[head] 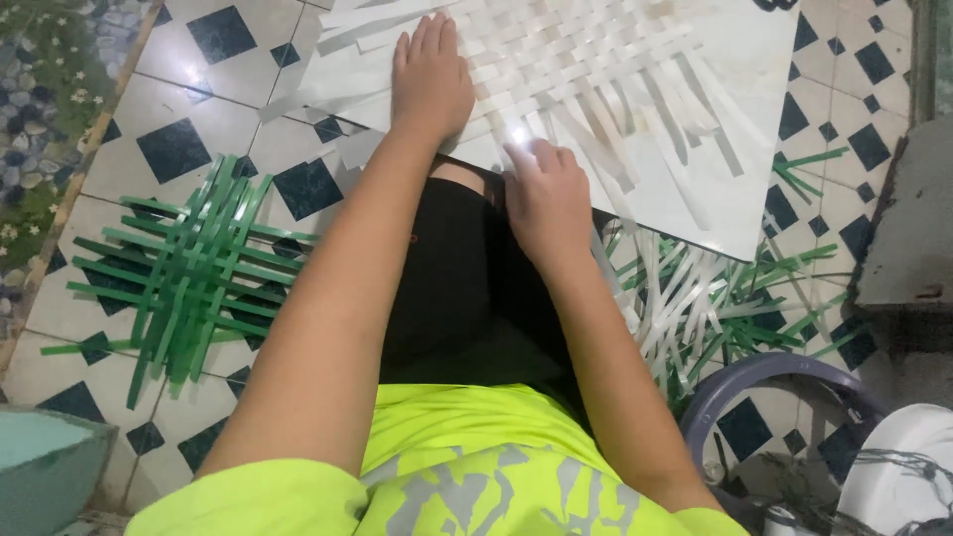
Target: The person is weaving white plastic strips together on a white board to create a woven pattern.
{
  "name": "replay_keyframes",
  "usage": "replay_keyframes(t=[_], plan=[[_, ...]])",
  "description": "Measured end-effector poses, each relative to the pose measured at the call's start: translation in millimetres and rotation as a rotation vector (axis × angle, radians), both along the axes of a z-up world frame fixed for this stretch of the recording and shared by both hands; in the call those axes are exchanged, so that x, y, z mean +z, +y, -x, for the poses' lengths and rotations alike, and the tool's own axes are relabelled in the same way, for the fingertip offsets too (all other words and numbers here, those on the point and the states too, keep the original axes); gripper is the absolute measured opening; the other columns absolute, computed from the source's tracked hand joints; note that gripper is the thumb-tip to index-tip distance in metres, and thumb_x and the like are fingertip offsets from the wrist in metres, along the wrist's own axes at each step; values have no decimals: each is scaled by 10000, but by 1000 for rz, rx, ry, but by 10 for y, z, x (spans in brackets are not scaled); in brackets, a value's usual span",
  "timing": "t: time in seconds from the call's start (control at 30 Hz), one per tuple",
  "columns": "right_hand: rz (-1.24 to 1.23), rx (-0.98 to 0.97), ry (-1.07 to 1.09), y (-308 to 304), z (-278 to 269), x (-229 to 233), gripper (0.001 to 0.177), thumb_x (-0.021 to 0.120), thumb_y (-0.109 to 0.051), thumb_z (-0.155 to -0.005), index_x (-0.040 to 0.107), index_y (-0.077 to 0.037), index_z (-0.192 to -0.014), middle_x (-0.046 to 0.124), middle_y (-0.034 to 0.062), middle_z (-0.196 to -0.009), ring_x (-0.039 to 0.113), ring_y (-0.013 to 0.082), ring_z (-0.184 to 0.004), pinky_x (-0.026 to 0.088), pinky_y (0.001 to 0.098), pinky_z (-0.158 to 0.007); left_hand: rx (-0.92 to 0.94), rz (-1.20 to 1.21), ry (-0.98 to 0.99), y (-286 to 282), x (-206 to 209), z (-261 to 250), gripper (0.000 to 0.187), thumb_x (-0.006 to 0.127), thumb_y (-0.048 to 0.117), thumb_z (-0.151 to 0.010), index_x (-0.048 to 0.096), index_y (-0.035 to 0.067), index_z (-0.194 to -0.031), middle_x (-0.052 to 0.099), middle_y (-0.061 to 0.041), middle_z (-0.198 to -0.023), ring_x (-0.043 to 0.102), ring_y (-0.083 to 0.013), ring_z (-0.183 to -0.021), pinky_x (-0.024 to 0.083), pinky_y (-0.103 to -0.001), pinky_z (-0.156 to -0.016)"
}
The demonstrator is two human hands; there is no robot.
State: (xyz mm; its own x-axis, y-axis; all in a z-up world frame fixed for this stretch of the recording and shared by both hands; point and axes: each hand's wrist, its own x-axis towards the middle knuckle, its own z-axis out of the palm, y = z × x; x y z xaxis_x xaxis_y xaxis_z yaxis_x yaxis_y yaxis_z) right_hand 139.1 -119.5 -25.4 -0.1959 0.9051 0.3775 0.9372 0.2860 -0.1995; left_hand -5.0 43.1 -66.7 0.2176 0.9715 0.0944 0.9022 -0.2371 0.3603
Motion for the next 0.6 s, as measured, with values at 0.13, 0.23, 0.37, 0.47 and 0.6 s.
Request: replay_keyframes(t=[0.13,0.23,0.37,0.47,0.6], plan=[[-50,57,-113,121,3,-262,351,521,-90,-944,566,-114,-1292,577,18,-1349,538,396,-1064,487,486,-767,9,-53,-4,-39,13,26,502,382,203,-1014,302,57,-1488,268,-95,-1567,204,-262,-1445,128,-468,-1175],[37,43,-149,113,11,-225,454,470,-10,-916,524,-132,-1350,505,-25,-1444,504,403,-1162,454,473,-859,9,-40,17,-18,36,47,503,360,228,-1019,299,79,-1495,267,-76,-1570,203,-255,-1445,126,-466,-1170],[112,11,-234,39,-17,-148,566,445,46,-887,479,-177,-1405,470,-57,-1481,462,388,-1247,350,480,-963,-11,-137,33,-1,-31,59,462,372,248,-1011,376,107,-1451,397,-46,-1497,307,-247,-1376,178,-477,-1117],[194,-13,-168,39,10,-57,596,422,83,-869,421,-160,-1412,454,-10,-1488,325,454,-1352,304,594,-1031,-46,-201,61,-40,-12,73,430,395,229,-1010,410,133,-1429,431,-71,-1463,357,-264,-1333,204,-497,-1081],[207,-76,-42,24,-5,-112,617,378,113,-868,473,-162,-1412,476,-18,-1472,237,423,-1389,280,660,-1015,-23,-242,141,-7,-62,26,366,362,261,-1012,499,120,-1321,524,-87,-1358,451,-286,-1235,244,-499,-1027]])
